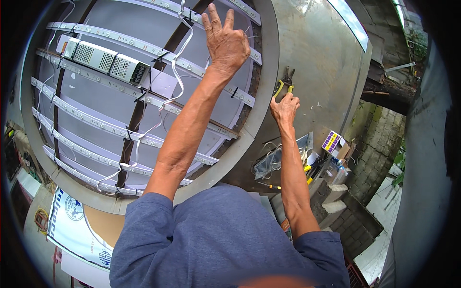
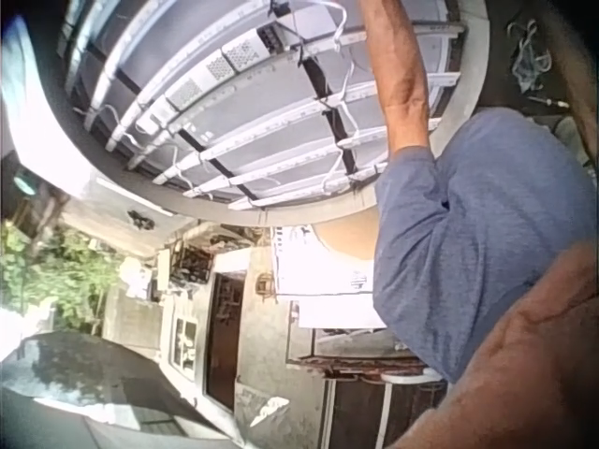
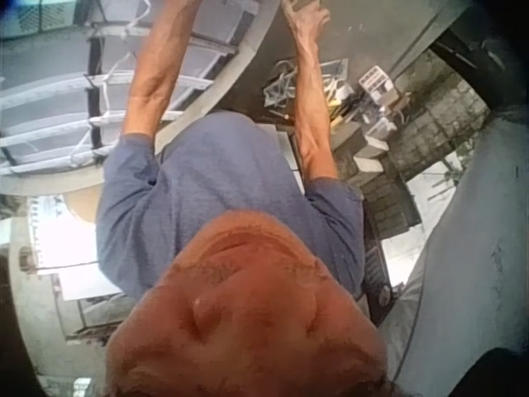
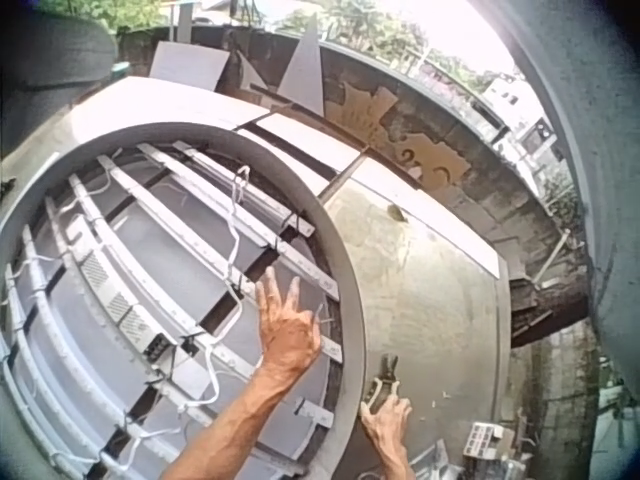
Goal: Wiring and securing LED strips inside a circular sign frame using cutters and tape.
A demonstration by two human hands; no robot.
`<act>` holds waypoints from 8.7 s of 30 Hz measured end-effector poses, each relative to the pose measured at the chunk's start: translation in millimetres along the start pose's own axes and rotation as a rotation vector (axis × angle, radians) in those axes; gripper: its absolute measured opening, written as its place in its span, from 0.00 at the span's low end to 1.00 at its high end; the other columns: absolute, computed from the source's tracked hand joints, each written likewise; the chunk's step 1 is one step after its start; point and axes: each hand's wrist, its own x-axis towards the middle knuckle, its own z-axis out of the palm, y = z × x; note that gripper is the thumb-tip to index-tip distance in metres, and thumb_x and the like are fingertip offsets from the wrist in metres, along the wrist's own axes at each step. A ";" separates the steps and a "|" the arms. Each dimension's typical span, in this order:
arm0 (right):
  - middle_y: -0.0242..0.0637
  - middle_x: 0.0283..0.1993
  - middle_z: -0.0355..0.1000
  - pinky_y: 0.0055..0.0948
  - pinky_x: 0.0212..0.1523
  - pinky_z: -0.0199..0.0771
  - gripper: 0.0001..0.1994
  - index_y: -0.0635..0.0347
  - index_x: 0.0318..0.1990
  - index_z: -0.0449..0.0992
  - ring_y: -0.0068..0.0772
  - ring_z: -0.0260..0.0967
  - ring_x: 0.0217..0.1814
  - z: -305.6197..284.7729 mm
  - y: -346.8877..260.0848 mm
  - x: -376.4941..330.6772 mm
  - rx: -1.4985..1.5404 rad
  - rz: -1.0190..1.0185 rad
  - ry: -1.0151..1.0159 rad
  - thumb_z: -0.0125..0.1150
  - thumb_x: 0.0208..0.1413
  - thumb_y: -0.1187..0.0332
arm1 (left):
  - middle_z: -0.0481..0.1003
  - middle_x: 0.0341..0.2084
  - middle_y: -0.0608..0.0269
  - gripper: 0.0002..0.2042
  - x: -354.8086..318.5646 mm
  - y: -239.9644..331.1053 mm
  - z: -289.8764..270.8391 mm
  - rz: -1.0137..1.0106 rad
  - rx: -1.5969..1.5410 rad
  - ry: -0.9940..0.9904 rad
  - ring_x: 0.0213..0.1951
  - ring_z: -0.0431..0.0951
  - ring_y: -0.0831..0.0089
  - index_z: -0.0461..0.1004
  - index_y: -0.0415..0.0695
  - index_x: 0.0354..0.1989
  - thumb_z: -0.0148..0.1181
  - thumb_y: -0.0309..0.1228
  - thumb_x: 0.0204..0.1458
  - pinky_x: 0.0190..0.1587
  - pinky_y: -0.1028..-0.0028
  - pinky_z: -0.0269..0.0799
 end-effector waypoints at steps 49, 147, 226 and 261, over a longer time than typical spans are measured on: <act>0.51 0.35 0.75 0.40 0.28 0.86 0.28 0.74 0.40 0.72 0.41 0.78 0.32 -189.6 -205.8 41.5 0.178 -0.116 -0.730 0.47 0.66 0.48 | 0.84 0.30 0.67 0.07 -5.6 -4.0 9.7 -0.090 -0.212 0.121 0.47 0.76 0.68 0.88 0.51 0.33 0.65 0.35 0.51 0.76 0.54 0.39; 0.65 0.33 0.76 0.51 0.39 0.75 0.23 0.77 0.35 0.74 0.61 0.78 0.37 -150.6 -201.6 -3.6 0.016 -0.258 -0.314 0.48 0.67 0.57 | 0.79 0.19 0.66 0.08 12.0 -21.0 10.3 0.044 -0.298 0.048 0.37 0.77 0.68 0.87 0.49 0.26 0.63 0.34 0.43 0.57 0.63 0.61; 0.33 0.32 0.74 0.39 0.44 0.68 0.04 0.55 0.33 0.82 0.37 0.71 0.40 -123.7 -158.1 79.4 -0.058 -1.147 0.453 0.64 0.49 0.71 | 0.81 0.30 0.61 0.02 8.6 -22.8 23.3 0.149 -0.500 0.138 0.43 0.79 0.60 0.82 0.42 0.30 0.66 0.24 0.48 0.48 0.64 0.73; 0.63 0.56 0.74 0.38 0.60 0.69 0.26 0.68 0.63 0.72 0.56 0.73 0.59 -37.5 -170.4 28.3 -0.054 -0.681 -0.326 0.45 0.55 0.75 | 0.77 0.22 0.62 0.06 -314.4 -89.5 -319.1 -0.554 -0.386 0.059 0.18 0.71 0.69 0.80 0.41 0.38 0.69 0.22 0.53 0.24 0.70 0.64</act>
